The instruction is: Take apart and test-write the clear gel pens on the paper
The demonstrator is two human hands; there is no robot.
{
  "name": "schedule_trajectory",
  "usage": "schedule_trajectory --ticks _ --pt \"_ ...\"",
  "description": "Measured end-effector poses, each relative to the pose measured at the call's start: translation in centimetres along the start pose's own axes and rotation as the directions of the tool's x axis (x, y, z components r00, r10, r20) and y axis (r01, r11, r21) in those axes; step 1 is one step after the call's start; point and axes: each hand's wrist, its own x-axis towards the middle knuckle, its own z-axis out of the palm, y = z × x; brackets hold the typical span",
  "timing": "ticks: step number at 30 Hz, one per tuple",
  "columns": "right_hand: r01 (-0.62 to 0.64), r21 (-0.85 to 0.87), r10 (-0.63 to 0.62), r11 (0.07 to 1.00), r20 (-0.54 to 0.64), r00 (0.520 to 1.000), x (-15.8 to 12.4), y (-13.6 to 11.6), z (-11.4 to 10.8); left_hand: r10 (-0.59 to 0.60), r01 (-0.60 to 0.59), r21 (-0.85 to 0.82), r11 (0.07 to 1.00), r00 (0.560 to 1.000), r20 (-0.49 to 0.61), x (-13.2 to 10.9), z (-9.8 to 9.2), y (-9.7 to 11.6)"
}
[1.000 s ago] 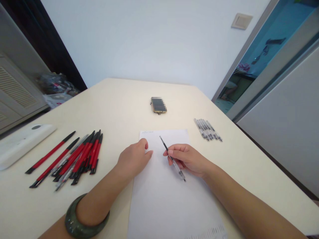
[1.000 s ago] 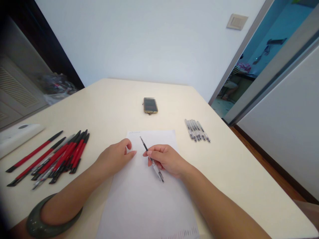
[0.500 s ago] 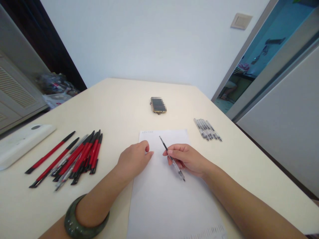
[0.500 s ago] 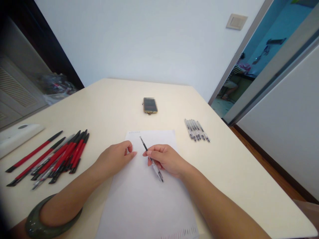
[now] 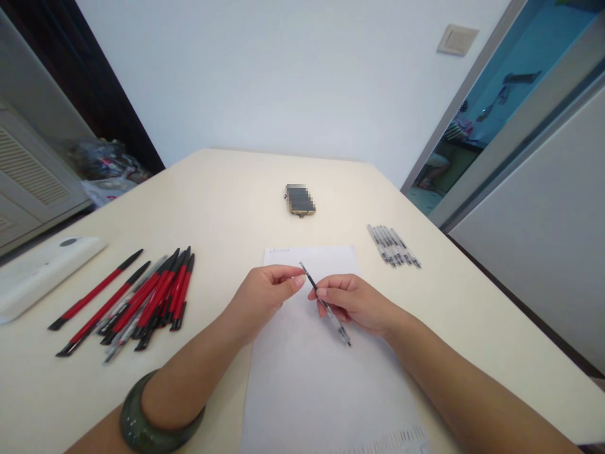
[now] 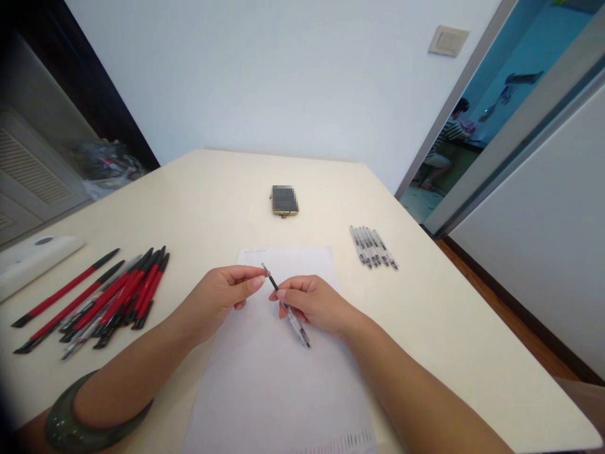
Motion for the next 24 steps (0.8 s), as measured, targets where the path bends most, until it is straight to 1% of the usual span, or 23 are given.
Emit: schedule_trajectory --ticks 3,7,11,13,15,17,18,20,22,24 --pt "0.012 -0.055 -0.011 0.998 0.02 1.0 -0.2 -0.3 0.1 0.001 -0.001 -0.087 0.996 1.0 0.0 0.1 0.0 -0.2" --pt "0.007 -0.092 -0.002 0.996 0.061 0.998 -0.3 -0.6 0.3 0.027 -0.029 -0.109 0.994 0.999 -0.025 0.2 0.1 -0.4" --pt "-0.011 -0.129 0.022 0.992 0.081 0.997 -0.4 -0.7 0.1 0.064 -0.077 -0.14 0.987 0.994 -0.092 0.3 -0.2 -0.2" --pt "-0.019 -0.142 0.027 0.99 0.056 0.998 -0.5 -0.8 -0.3 0.089 -0.106 -0.113 0.988 0.985 -0.146 0.4 -0.4 -0.1" --pt "-0.011 -0.13 0.007 0.991 -0.025 1.0 -0.5 -0.8 -0.9 0.109 -0.11 0.01 0.994 0.974 -0.2 0.4 -0.6 -0.1" --pt "0.011 -0.098 -0.025 0.995 -0.136 0.99 -0.5 -0.8 -1.4 0.135 -0.079 0.24 0.968 0.965 -0.225 0.5 -0.6 -0.2" --pt "0.023 -0.082 -0.038 0.996 -0.18 0.983 -0.5 -0.9 -1.6 0.152 -0.061 0.369 0.927 0.963 -0.221 0.5 -0.5 -0.2" --pt "0.041 -0.058 -0.054 0.997 -0.236 0.97 -0.4 -0.9 -1.8 0.195 -0.052 0.589 0.807 0.964 -0.182 0.5 -0.1 -0.4" --pt "0.05 -0.047 -0.061 0.998 -0.261 0.964 -0.3 -0.9 -1.8 0.241 -0.077 0.726 0.684 0.962 -0.125 0.4 0.6 -0.5" --pt "0.061 -0.042 -0.07 0.997 -0.277 0.958 -0.3 -0.9 -1.8 0.258 -0.09 0.806 0.585 0.963 -0.081 0.4 1.2 -0.7"
